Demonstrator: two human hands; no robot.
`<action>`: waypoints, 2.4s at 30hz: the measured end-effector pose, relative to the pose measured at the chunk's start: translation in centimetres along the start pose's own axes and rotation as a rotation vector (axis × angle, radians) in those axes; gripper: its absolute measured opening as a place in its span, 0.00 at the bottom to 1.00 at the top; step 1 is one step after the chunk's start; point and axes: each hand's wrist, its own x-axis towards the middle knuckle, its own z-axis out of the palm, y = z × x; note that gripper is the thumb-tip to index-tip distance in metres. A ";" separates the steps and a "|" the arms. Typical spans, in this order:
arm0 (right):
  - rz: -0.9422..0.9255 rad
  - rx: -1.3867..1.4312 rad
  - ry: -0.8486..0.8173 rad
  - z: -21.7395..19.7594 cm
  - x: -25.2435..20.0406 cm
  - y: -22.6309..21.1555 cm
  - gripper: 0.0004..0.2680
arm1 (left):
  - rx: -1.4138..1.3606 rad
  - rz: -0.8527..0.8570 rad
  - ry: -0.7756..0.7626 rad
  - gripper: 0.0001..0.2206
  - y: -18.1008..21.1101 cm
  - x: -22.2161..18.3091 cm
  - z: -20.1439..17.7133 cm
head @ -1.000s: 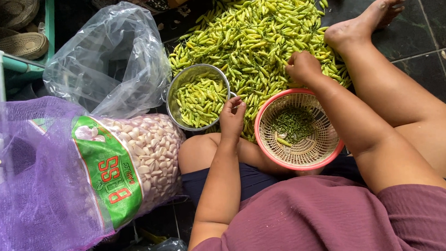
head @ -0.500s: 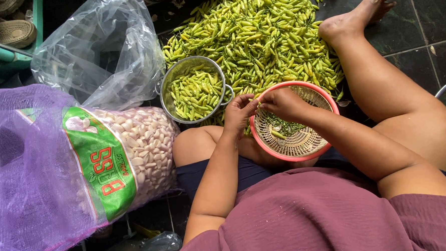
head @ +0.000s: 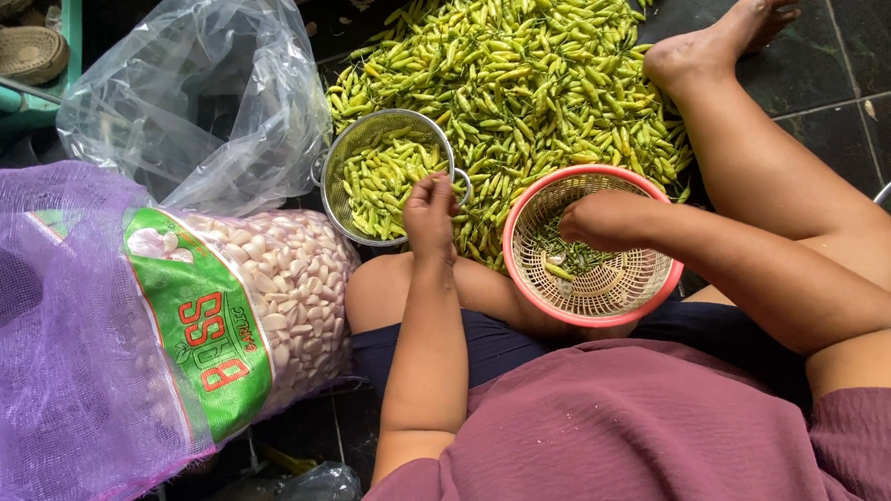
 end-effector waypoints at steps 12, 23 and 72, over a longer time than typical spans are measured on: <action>0.305 0.084 -0.108 8.9 4.3 -1.1 0.07 | -0.349 -0.374 0.002 0.08 -5.4 2.7 -1.2; 0.459 0.399 0.121 0.1 1.0 -3.6 0.11 | -0.067 -0.376 -0.315 0.14 -8.5 -2.2 3.2; 0.352 -0.196 0.198 -2.0 6.0 -1.1 0.11 | 0.081 -0.056 -0.063 0.05 -1.7 -1.8 2.5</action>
